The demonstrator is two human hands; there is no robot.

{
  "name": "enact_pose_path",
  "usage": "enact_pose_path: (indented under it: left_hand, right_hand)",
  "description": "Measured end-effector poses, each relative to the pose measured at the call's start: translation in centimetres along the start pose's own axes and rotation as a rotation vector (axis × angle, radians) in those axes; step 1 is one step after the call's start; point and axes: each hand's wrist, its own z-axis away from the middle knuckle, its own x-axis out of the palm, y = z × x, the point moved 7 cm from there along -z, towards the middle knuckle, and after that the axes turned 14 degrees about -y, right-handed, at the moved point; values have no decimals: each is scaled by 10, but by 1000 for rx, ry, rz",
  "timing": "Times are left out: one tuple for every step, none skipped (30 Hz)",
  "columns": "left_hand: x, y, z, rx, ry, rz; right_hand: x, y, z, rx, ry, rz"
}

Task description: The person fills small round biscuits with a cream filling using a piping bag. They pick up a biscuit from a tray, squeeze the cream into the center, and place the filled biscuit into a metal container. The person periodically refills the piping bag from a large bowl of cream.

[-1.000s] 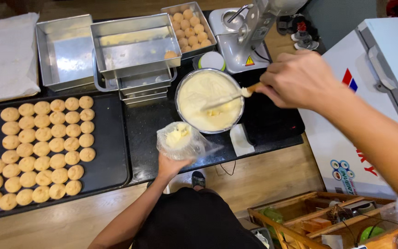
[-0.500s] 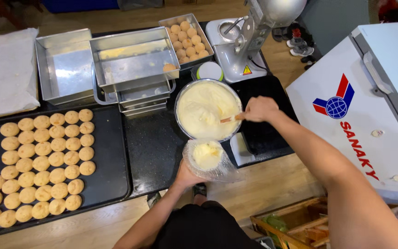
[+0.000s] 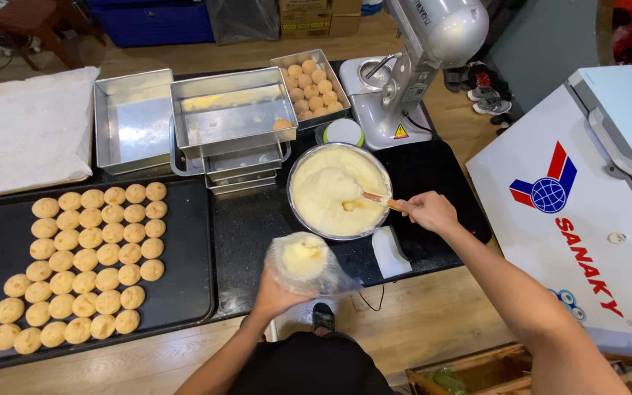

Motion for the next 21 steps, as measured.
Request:
enact_pose_path:
  left_hand:
    - [-7,3,5,35,33,-13]
    - [-13,7,8,59,41,-75]
    - [-20,11,11,84,52,-137]
    - [-23,14,13,108,62,-200]
    - [-26,14,14,80,100,-227]
    - [-28,14,14,51,138,-254]
    - [-32,16,14,29,175,-285]
    - [-32,21,15,35,188,-309]
    - [-31,27,14,42,201,-334]
    - [-29,33,14,50,214,-358]
    - [-27,40,14,71,220,-416]
    - [-26,47,12,92,226,-473]
    - [-23,52,11,109,232,-529]
    - [-23,53,9,84,241,-500]
    - [-23,52,8,55,252,-472]
    - [-24,52,8,26,263,-444]
    - [-22,56,8,54,265,-466]
    - [-21,61,8,82,268,-488]
    - [-19,66,9,109,266,-512]
    - [-18,68,10,109,281,-500]
    - [-15,71,11,107,291,-484]
  right_hand:
    - [-1,2,5,-11,23,-7]
    - [-4,2,9,-26,49,-7]
    - [-8,3,13,-43,77,-6]
    - [-13,3,17,-60,105,-6]
    - [-17,2,19,-56,106,5]
    - [-23,2,21,-51,106,16]
    - [-30,1,23,-49,113,24]
    - [-36,-1,25,-82,110,15]
    - [-44,-3,29,-115,108,5]
    - [-51,-7,33,-149,106,-5]
    - [-58,-11,36,-162,91,-3]
    - [-67,-17,39,-175,75,0]
    - [-74,-25,43,-186,55,4]
    - [-82,-36,49,-218,48,54]
    - [-89,-49,57,-251,36,104]
    - [-96,-64,65,-284,24,155]
    - [-100,-86,74,-341,22,264]
    - [-101,-109,83,-398,19,372]
    - [-96,-130,96,-454,15,477]
    - [-84,-153,110,-514,29,602]
    - [-68,-176,122,-567,41,726]
